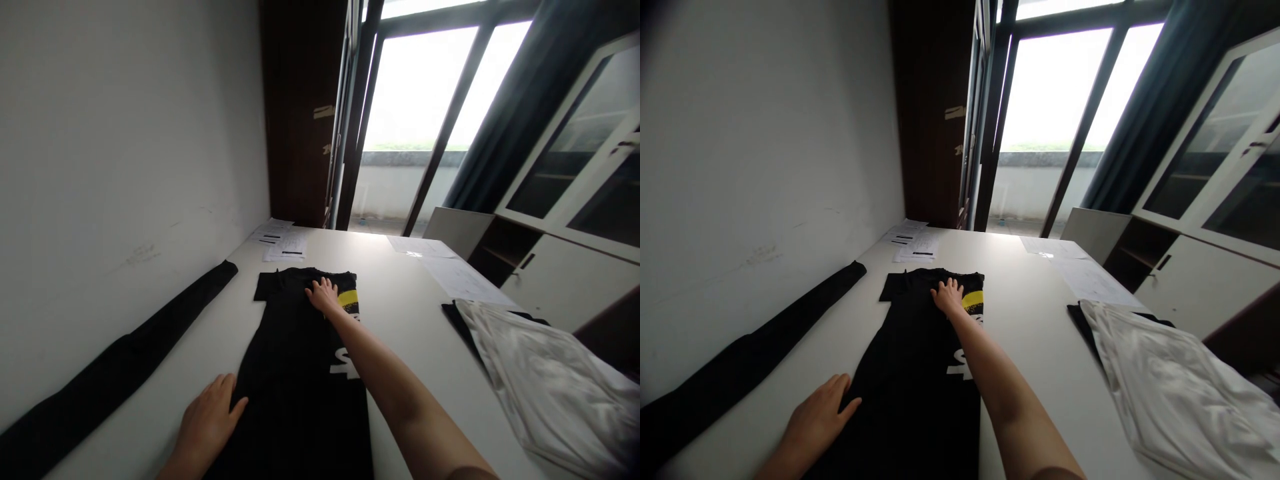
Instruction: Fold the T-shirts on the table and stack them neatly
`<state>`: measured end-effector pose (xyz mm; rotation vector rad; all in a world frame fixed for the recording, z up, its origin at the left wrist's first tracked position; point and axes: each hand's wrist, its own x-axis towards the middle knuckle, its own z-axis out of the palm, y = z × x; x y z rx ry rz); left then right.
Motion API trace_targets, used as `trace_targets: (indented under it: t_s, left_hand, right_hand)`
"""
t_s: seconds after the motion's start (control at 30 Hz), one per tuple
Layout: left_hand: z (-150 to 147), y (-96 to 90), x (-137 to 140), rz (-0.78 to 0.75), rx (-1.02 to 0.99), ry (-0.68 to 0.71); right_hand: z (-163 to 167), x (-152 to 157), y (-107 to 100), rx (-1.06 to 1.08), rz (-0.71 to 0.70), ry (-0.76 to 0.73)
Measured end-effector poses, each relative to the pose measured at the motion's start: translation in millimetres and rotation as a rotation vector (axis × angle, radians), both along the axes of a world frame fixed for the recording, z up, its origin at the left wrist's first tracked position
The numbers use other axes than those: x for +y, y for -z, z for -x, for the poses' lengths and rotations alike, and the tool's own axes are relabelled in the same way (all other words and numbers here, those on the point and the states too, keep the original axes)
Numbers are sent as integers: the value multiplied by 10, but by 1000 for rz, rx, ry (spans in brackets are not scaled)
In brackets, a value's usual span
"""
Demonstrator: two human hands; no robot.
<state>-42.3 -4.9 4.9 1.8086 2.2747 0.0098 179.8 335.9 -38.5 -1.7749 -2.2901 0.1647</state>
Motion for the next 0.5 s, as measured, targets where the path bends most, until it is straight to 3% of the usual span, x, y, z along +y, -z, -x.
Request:
trace_targets:
  t_s: [0.1, 0.23, 0.3, 0.4, 0.5]
  left_hand:
    - [-57, 42, 34, -19, -27, 68]
    - [-112, -14, 70, -11, -61, 39]
    - [-137, -74, 70, 12, -83, 14]
    - [-163, -141, 58, 66, -117, -16]
    - [-159, -150, 45, 90, -143, -15]
  right_hand:
    - [358, -60, -95, 58, -133, -132]
    - [984, -88, -197, 170, -102, -336]
    - [1293, -81, -227, 209, -59, -313]
    - [1673, -60, -223, 198, 26, -149]
    - [1916, -53, -148, 135, -5, -36]
